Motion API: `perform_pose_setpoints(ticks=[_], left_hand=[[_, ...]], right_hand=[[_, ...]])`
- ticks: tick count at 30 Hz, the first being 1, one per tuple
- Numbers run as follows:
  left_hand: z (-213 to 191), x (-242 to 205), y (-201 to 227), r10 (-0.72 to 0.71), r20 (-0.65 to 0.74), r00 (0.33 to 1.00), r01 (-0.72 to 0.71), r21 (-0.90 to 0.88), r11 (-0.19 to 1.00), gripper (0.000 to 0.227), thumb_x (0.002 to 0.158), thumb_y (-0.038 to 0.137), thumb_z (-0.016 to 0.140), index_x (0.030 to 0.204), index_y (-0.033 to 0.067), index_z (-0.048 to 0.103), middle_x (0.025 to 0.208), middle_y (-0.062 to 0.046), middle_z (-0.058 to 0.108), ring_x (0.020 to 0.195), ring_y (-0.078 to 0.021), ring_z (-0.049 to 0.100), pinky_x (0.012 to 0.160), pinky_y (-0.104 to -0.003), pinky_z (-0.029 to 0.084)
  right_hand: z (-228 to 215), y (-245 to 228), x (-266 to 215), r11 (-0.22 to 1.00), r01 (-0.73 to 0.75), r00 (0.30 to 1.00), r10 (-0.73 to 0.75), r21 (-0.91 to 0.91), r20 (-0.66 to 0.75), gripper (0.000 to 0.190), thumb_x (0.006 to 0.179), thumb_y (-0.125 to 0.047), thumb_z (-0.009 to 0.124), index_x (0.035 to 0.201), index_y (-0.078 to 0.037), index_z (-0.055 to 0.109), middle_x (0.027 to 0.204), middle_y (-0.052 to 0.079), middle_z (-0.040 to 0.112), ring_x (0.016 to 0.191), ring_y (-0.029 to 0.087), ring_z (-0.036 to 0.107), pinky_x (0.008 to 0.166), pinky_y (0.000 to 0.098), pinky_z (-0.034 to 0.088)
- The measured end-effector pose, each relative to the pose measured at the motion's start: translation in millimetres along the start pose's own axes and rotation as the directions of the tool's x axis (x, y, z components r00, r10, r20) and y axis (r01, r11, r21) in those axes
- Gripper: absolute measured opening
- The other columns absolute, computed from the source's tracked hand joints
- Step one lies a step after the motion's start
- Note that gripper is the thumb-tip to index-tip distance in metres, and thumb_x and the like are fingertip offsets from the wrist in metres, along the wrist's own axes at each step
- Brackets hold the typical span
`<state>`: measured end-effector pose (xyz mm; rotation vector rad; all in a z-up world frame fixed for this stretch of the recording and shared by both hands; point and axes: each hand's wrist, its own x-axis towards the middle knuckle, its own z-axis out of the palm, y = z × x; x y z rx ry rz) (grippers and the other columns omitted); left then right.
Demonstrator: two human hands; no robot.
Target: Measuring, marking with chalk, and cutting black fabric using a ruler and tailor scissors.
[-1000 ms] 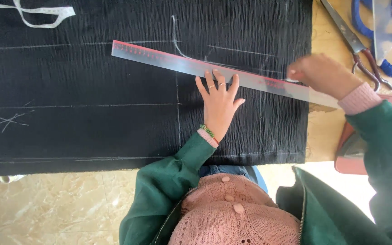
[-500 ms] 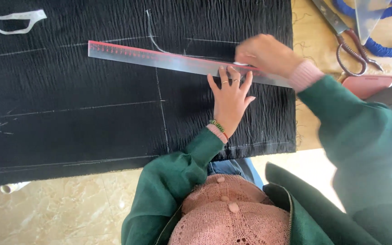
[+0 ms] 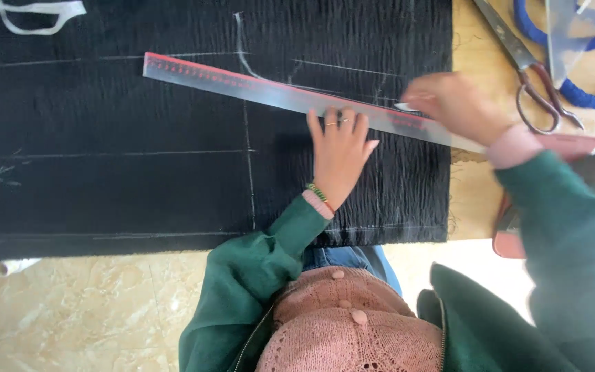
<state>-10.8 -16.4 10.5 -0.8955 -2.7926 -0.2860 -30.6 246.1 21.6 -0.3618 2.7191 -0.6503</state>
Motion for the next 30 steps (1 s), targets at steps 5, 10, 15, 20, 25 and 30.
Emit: perform_pose_setpoints(ticks=[5, 10, 15, 20, 25, 30], left_hand=[[-16, -12, -45, -0.180, 0.096, 0.979, 0.166, 0.135, 0.977, 0.070, 0.084, 0.060, 0.078, 0.137, 0.0183, 0.059, 0.137, -0.017, 0.054, 0.134, -0.0446, 0.048, 0.115, -0.075, 0.027], [-7, -16, -56, -0.197, 0.113, 0.974, 0.182, 0.131, 0.974, 0.079, 0.081, 0.071, 0.074, 0.143, 0.0244, 0.056, 0.142, -0.023, 0.056, 0.139, -0.0462, 0.047, 0.116, -0.075, 0.025], [1, -16, -56, -0.217, 0.159, 0.963, 0.195, 0.141, 0.971, 0.078, 0.083, 0.077, 0.067, 0.144, 0.0302, 0.056, 0.146, -0.023, 0.054, 0.142, -0.0446, 0.045, 0.118, -0.074, 0.022], [1, -16, -59, -0.189, 0.086, 0.978, 0.177, 0.128, 0.976, 0.083, 0.079, 0.074, 0.076, 0.143, 0.0257, 0.055, 0.141, -0.026, 0.053, 0.138, -0.0468, 0.048, 0.116, -0.074, 0.029], [6, 0, -72, -0.132, 0.000, 0.991, 0.131, 0.112, 0.985, 0.069, 0.076, 0.065, 0.081, 0.126, 0.0208, 0.063, 0.131, -0.019, 0.056, 0.125, -0.0395, 0.054, 0.112, -0.068, 0.036], [6, 42, -108, 0.067, -0.003, 0.998, -0.067, -0.100, 0.993, 0.058, 0.062, 0.052, 0.094, 0.094, 0.0169, 0.060, 0.103, -0.006, 0.054, 0.097, -0.0278, 0.052, 0.071, -0.043, 0.041]], right_hand=[[34, -62, 91, 0.960, 0.277, 0.946, -0.267, 0.031, -0.183, 0.011, 0.103, -0.009, 0.065, 0.092, -0.011, 0.068, 0.091, 0.004, 0.069, 0.083, 0.026, 0.067, 0.076, 0.0396, 0.049], [42, -117, 159, 0.950, 0.299, 0.948, -0.285, 0.088, -0.143, 0.016, 0.101, -0.005, 0.062, 0.085, -0.008, 0.065, 0.084, 0.005, 0.070, 0.074, 0.025, 0.066, 0.072, 0.0419, 0.051], [42, -131, 174, 0.959, 0.284, 0.956, -0.284, -0.016, -0.071, 0.019, 0.095, -0.002, 0.055, 0.079, -0.007, 0.063, 0.080, 0.005, 0.068, 0.066, 0.026, 0.062, 0.064, 0.0404, 0.050], [-2, -102, 99, 0.766, 0.210, 0.945, 0.000, -0.608, 0.327, 0.011, 0.075, -0.016, 0.082, 0.077, -0.018, 0.071, 0.079, 0.004, 0.072, 0.082, 0.031, 0.075, 0.070, 0.0409, 0.062], [-22, -49, 8, 0.927, -0.048, 0.979, 0.118, -0.373, 0.166, 0.014, 0.098, -0.008, 0.066, 0.085, -0.011, 0.069, 0.080, 0.008, 0.073, 0.078, 0.027, 0.073, 0.076, 0.0425, 0.057], [10, -27, -54, 0.980, -0.199, 0.978, 0.200, 0.026, -0.059, 0.012, 0.101, -0.021, 0.072, 0.097, -0.009, 0.071, 0.096, 0.007, 0.075, 0.088, 0.026, 0.069, 0.078, 0.0392, 0.049]])
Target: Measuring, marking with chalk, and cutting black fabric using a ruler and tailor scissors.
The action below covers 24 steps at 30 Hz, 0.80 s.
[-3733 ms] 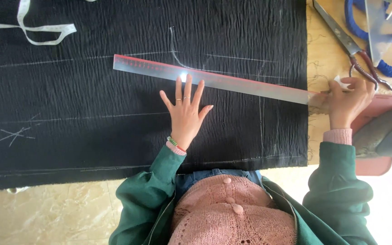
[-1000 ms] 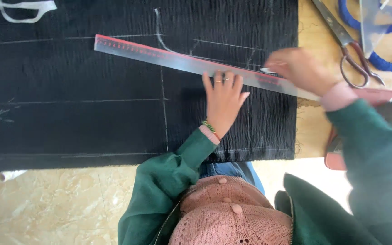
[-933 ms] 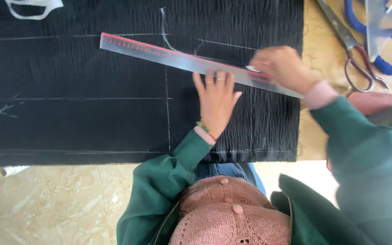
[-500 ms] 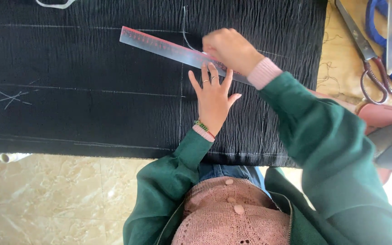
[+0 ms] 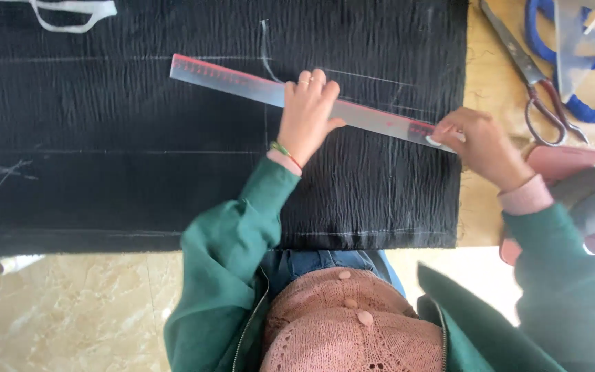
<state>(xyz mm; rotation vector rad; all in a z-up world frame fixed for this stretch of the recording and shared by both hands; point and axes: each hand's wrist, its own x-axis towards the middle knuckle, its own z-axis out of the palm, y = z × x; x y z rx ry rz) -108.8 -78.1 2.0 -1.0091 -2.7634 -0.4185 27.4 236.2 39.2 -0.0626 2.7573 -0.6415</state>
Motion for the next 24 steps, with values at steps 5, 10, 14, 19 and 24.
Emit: perform_pose_setpoints(ticks=[5, 10, 14, 19, 24], left_hand=[[21, 20, -16, 0.283, 0.150, 0.947, -0.293, 0.047, 0.955, 0.059, 0.066, 0.061, 0.091, 0.086, 0.0178, 0.055, 0.086, 0.000, 0.057, 0.087, -0.0217, 0.052, 0.070, -0.037, 0.043], [-2, -3, -6, 0.438, 0.115, 0.892, -0.412, -0.197, 0.890, 0.043, 0.080, 0.047, 0.086, 0.089, 0.0198, 0.053, 0.081, 0.003, 0.058, 0.096, -0.0195, 0.060, 0.090, -0.044, 0.046], [-87, -33, 22, 0.346, -0.052, 0.937, -0.349, -0.225, 0.910, 0.059, 0.079, 0.033, 0.092, 0.122, 0.0109, 0.058, 0.122, -0.009, 0.059, 0.135, -0.0317, 0.043, 0.118, -0.061, 0.029], [-67, -107, 63, 0.366, -0.009, 0.931, -0.334, -0.429, 0.839, 0.050, 0.094, 0.038, 0.075, 0.132, 0.0132, 0.054, 0.135, -0.012, 0.048, 0.142, -0.0363, 0.032, 0.116, -0.068, 0.022], [-23, -169, 85, 0.592, 0.099, 0.800, -0.467, -0.518, 0.717, 0.047, 0.085, 0.041, 0.077, 0.122, 0.0162, 0.062, 0.127, -0.010, 0.055, 0.142, -0.0334, 0.040, 0.119, -0.060, 0.028]], right_hand=[[30, -7, -30, 0.997, 0.034, 0.971, -0.016, 0.073, -0.237, 0.011, 0.097, -0.025, 0.074, 0.093, -0.015, 0.071, 0.136, 0.016, 0.062, 0.126, 0.035, 0.058, 0.105, 0.0546, 0.036], [31, -52, -63, 1.000, -0.020, 0.964, 0.024, 0.017, -0.266, 0.015, 0.094, -0.033, 0.076, 0.096, -0.019, 0.071, 0.125, 0.005, 0.064, 0.123, 0.030, 0.061, 0.107, 0.0459, 0.036], [45, -97, -104, 0.971, -0.137, 0.927, 0.195, 0.194, -0.321, 0.014, 0.093, -0.037, 0.078, 0.095, -0.024, 0.073, 0.100, -0.001, 0.065, 0.105, 0.027, 0.065, 0.099, 0.0443, 0.037], [133, -64, -163, 0.740, -0.375, 0.708, 0.617, 0.558, -0.343, 0.016, 0.100, -0.035, 0.078, 0.104, -0.020, 0.073, 0.091, 0.000, 0.066, 0.087, 0.020, 0.064, 0.087, 0.0374, 0.044], [157, -2, -182, 0.625, -0.466, 0.423, 0.779, 0.627, -0.462, 0.012, 0.106, -0.025, 0.081, 0.106, -0.016, 0.073, 0.083, 0.002, 0.064, 0.069, 0.014, 0.053, 0.063, 0.0293, 0.040]])
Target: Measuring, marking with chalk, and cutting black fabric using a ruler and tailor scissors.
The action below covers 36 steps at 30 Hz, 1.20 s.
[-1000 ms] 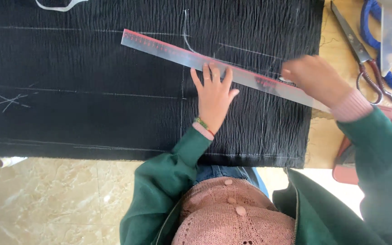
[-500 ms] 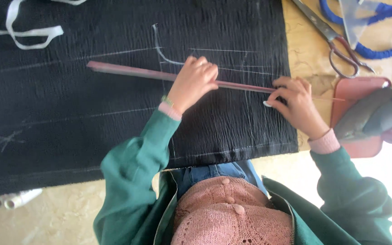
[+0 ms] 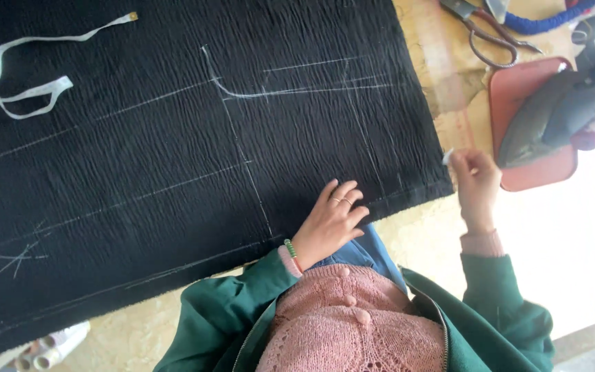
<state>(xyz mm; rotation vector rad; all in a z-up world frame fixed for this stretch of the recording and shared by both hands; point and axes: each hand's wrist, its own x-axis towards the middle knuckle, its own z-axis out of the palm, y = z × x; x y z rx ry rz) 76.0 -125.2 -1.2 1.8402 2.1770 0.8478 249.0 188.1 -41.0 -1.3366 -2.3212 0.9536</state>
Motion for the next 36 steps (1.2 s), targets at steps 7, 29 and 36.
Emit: perform_pose_setpoints(ticks=[7, 29, 36], left_hand=[[3, -8, 18, 0.015, 0.146, 0.989, -0.032, 0.115, 0.993, 0.051, 0.079, 0.040, 0.084, 0.120, 0.0168, 0.064, 0.127, -0.013, 0.060, 0.147, -0.0333, 0.041, 0.121, -0.056, 0.033], [37, 37, 35, -0.132, 0.130, 0.983, 0.074, 0.378, 0.923, 0.048, 0.080, 0.047, 0.082, 0.117, 0.0204, 0.066, 0.129, -0.006, 0.062, 0.123, -0.0247, 0.055, 0.094, -0.039, 0.047], [45, 37, 44, -0.184, 0.038, 0.982, 0.150, 0.427, 0.892, 0.029, 0.085, 0.027, 0.079, 0.111, 0.0198, 0.068, 0.124, -0.005, 0.064, 0.117, -0.0241, 0.058, 0.091, -0.040, 0.046]], right_hand=[[20, 20, 67, 0.987, 0.153, 0.985, -0.157, -0.056, -0.070, 0.016, 0.104, -0.025, 0.086, 0.105, -0.012, 0.077, 0.086, 0.008, 0.069, 0.083, 0.023, 0.066, 0.072, 0.0371, 0.048], [20, -36, 220, 0.655, 0.417, 0.861, -0.507, -0.630, 0.043, 0.041, 0.084, 0.021, 0.055, 0.120, 0.005, 0.063, 0.114, 0.020, 0.064, 0.097, 0.037, 0.060, 0.084, 0.0495, 0.049], [20, -29, 275, 0.536, 0.483, 0.845, -0.494, -0.692, 0.206, 0.045, 0.076, 0.009, 0.068, 0.118, -0.004, 0.061, 0.107, 0.023, 0.058, 0.085, 0.046, 0.063, 0.074, 0.0535, 0.052]])
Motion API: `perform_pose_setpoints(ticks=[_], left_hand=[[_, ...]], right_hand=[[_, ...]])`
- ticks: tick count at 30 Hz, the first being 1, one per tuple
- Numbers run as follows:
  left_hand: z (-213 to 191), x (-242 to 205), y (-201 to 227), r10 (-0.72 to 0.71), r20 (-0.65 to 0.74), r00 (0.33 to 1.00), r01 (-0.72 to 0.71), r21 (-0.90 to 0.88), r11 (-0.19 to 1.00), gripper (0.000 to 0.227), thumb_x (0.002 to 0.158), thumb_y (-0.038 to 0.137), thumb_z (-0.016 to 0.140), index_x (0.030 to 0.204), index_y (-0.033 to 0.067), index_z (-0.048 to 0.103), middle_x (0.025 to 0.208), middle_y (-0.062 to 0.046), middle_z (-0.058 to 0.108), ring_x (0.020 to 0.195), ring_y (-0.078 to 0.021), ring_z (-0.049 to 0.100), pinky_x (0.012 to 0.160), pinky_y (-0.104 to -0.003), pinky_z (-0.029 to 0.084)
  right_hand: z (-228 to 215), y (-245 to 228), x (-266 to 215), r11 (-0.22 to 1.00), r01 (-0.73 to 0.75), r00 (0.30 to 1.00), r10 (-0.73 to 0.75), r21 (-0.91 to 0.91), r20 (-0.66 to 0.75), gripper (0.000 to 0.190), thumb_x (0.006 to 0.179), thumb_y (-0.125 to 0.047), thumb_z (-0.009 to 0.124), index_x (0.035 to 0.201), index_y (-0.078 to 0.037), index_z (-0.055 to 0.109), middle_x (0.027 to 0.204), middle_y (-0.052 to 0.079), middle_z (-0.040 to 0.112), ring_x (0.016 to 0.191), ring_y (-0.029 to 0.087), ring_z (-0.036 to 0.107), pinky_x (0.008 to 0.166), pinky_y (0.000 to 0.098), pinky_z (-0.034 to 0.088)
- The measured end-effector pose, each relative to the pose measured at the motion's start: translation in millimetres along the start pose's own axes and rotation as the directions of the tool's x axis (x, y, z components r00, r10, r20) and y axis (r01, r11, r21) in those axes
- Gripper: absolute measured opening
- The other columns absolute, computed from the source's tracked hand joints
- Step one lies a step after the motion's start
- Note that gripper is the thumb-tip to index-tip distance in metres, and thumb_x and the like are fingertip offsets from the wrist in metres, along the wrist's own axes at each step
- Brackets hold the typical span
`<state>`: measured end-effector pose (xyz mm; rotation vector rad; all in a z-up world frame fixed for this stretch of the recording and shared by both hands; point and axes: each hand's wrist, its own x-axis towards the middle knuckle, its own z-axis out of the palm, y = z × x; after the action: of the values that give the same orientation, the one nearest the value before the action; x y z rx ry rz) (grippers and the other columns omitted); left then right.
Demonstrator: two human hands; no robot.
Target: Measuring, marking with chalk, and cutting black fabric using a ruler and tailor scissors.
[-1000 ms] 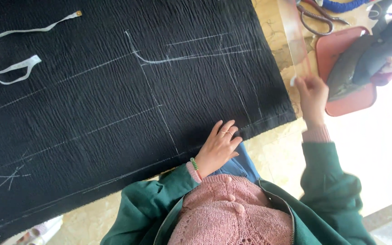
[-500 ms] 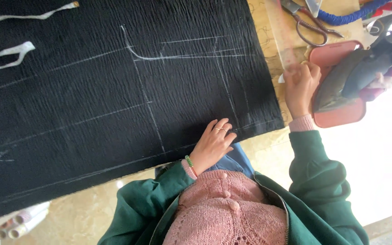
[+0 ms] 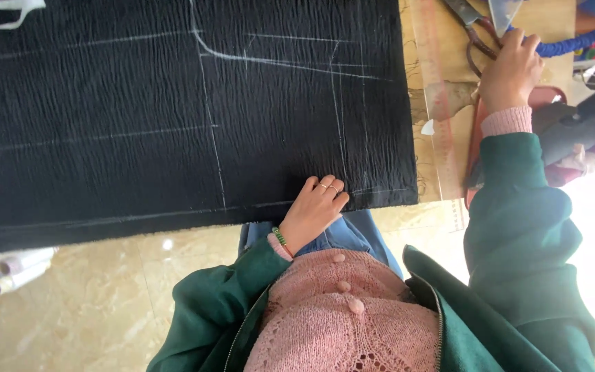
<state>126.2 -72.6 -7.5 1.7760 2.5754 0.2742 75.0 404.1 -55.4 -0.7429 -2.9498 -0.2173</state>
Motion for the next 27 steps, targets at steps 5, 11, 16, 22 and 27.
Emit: perform_pose_setpoints(ticks=[5, 11, 16, 22, 27], left_hand=[[-7, -5, 4, -0.068, -0.084, 0.994, 0.065, -0.038, 0.997, 0.013, 0.098, 0.031, 0.071, 0.100, 0.0184, 0.069, 0.116, -0.003, 0.067, 0.115, -0.0233, 0.059, 0.093, -0.042, 0.045], [-28, -8, 4, -0.246, -0.219, 0.944, 0.206, -0.192, 0.960, 0.004, 0.098, 0.018, 0.070, 0.097, 0.0152, 0.071, 0.106, 0.000, 0.069, 0.111, -0.0225, 0.059, 0.089, -0.043, 0.041], [-25, -12, 4, -0.477, -0.235, 0.847, 0.378, -0.366, 0.850, 0.014, 0.102, 0.022, 0.062, 0.096, 0.0143, 0.072, 0.105, 0.002, 0.069, 0.109, -0.0231, 0.059, 0.090, -0.044, 0.036], [-27, -19, -3, -0.640, -0.212, 0.739, 0.464, -0.528, 0.711, 0.013, 0.099, 0.022, 0.067, 0.100, 0.0119, 0.073, 0.103, -0.001, 0.071, 0.108, -0.0257, 0.061, 0.092, -0.046, 0.040], [-43, -28, -20, -0.648, -0.150, 0.747, 0.437, -0.624, 0.648, 0.014, 0.098, 0.025, 0.066, 0.100, 0.0122, 0.073, 0.104, -0.001, 0.072, 0.106, -0.0246, 0.061, 0.089, -0.044, 0.041]], right_hand=[[-1, -4, 8, 0.997, -0.026, 0.997, 0.031, -0.076, 0.073, 0.056, 0.079, 0.016, 0.075, 0.131, 0.004, 0.059, 0.115, 0.027, 0.062, 0.096, 0.048, 0.063, 0.075, 0.0549, 0.055], [7, 3, 14, 0.996, 0.017, 0.998, -0.011, -0.083, 0.068, 0.056, 0.085, -0.008, 0.088, 0.127, 0.005, 0.054, 0.109, 0.027, 0.070, 0.097, 0.044, 0.065, 0.080, 0.0515, 0.054], [-20, -4, 1, 0.995, 0.039, 0.998, -0.034, 0.091, -0.055, 0.055, 0.071, 0.000, 0.077, 0.113, -0.002, 0.042, 0.093, 0.016, 0.058, 0.074, 0.039, 0.061, 0.065, 0.0509, 0.050], [-107, -47, -31, 0.900, 0.038, 0.999, -0.030, 0.433, -0.026, 0.057, 0.075, 0.013, 0.065, 0.123, -0.004, 0.040, 0.075, 0.010, 0.044, 0.058, 0.032, 0.042, 0.054, 0.0469, 0.035], [-159, -57, -80, 0.917, -0.104, 0.994, 0.078, 0.385, 0.081, 0.059, 0.076, -0.003, 0.066, 0.133, -0.008, 0.054, 0.082, 0.017, 0.067, 0.078, 0.048, 0.065, 0.058, 0.0540, 0.044]])
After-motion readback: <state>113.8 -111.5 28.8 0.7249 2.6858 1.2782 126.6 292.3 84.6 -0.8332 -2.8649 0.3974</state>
